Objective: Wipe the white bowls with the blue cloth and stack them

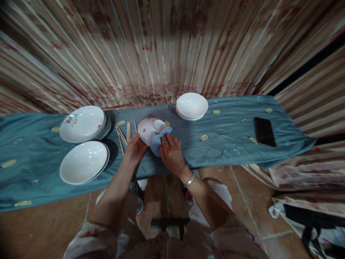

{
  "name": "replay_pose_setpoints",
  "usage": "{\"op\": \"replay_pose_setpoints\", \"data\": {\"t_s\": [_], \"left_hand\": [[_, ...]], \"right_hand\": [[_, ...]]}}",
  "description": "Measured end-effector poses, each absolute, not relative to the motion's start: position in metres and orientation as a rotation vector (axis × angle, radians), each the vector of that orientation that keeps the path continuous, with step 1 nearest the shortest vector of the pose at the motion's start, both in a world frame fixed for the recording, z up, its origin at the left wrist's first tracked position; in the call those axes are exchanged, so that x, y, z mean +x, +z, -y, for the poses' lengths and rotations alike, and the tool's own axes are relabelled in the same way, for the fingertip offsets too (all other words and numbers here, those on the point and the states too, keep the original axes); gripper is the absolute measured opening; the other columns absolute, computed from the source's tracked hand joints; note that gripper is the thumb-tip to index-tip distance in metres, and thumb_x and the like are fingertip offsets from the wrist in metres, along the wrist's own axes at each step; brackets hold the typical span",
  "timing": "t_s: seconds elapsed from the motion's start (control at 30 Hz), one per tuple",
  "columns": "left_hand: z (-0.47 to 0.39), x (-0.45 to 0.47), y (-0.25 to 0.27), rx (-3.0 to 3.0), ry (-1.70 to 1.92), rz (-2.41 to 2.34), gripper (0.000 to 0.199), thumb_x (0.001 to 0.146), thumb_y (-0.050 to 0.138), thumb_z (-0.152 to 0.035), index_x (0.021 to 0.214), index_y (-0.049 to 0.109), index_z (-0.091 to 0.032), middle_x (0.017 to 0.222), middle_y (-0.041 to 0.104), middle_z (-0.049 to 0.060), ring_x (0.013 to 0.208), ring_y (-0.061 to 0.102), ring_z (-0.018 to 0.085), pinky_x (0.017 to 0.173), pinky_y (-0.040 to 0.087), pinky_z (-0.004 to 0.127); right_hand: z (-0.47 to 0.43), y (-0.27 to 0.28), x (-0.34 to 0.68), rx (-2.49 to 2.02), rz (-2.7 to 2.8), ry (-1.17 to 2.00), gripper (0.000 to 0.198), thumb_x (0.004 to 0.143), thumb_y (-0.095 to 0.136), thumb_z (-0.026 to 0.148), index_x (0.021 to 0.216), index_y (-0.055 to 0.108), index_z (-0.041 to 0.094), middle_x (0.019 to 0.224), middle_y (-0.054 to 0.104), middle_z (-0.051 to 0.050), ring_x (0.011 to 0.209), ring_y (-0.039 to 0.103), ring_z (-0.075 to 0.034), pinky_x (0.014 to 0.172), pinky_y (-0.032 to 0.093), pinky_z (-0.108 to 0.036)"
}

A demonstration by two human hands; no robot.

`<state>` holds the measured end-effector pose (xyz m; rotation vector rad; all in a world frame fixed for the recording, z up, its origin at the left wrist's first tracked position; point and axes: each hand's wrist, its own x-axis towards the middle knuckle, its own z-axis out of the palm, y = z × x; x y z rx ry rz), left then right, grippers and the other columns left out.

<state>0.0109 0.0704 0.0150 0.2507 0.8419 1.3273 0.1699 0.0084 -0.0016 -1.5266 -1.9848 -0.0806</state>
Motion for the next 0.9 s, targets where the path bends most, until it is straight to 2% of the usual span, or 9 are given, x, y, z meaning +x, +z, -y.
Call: {"op": "replay_pose_setpoints", "data": {"t_s": [0.23,0.37,0.53,0.63,0.9], "left_hand": [[-0.07,0.012,0.014,0.306,1.33,-0.849,0.011,0.086,0.073,-0.022,0.087,0.064,-0.016,0.085,0.075,0.004,0.077,0.071,0.014,0.076,0.056,0.026],[-0.07,0.012,0.013,0.347,1.331,-0.851,0.01,0.086,0.072,-0.022,0.09,0.067,-0.015,0.087,0.075,0.004,0.078,0.07,0.013,0.08,0.055,0.026],[-0.068,0.013,0.019,0.334,1.312,-0.852,0.006,0.088,0.07,-0.019,0.085,0.067,-0.015,0.085,0.074,0.003,0.076,0.068,0.012,0.077,0.054,0.025],[-0.067,0.014,0.021,0.336,1.312,-0.857,0.008,0.089,0.069,-0.018,0.083,0.066,-0.014,0.08,0.072,0.002,0.07,0.066,0.011,0.07,0.053,0.022],[-0.063,0.016,0.025,0.377,1.295,-0.831,0.013,0.089,0.069,-0.019,0.078,0.062,-0.016,0.072,0.067,-0.002,0.058,0.06,0.008,0.059,0.048,0.019]], "right_hand": [[-0.002,0.008,0.163,-1.51,2.062,-0.021,0.043,0.1,0.041,0.021,0.138,0.059,0.01,0.147,0.053,-0.024,0.125,0.054,-0.032,0.105,0.044,-0.054],[-0.002,0.011,0.16,-1.488,2.089,-0.044,0.045,0.1,0.041,0.018,0.141,0.056,0.013,0.151,0.051,-0.021,0.13,0.051,-0.031,0.107,0.043,-0.052],[-0.006,0.012,0.157,-1.473,2.1,-0.075,0.043,0.099,0.042,0.017,0.14,0.057,0.011,0.152,0.051,-0.021,0.131,0.05,-0.03,0.107,0.042,-0.05],[-0.009,0.013,0.156,-1.464,2.096,-0.083,0.043,0.1,0.043,0.018,0.139,0.058,0.01,0.153,0.05,-0.021,0.132,0.049,-0.031,0.108,0.041,-0.05],[-0.022,0.02,0.155,-1.483,2.064,-0.112,0.044,0.103,0.042,0.027,0.141,0.055,0.011,0.154,0.049,-0.021,0.136,0.047,-0.032,0.11,0.038,-0.05]]}}
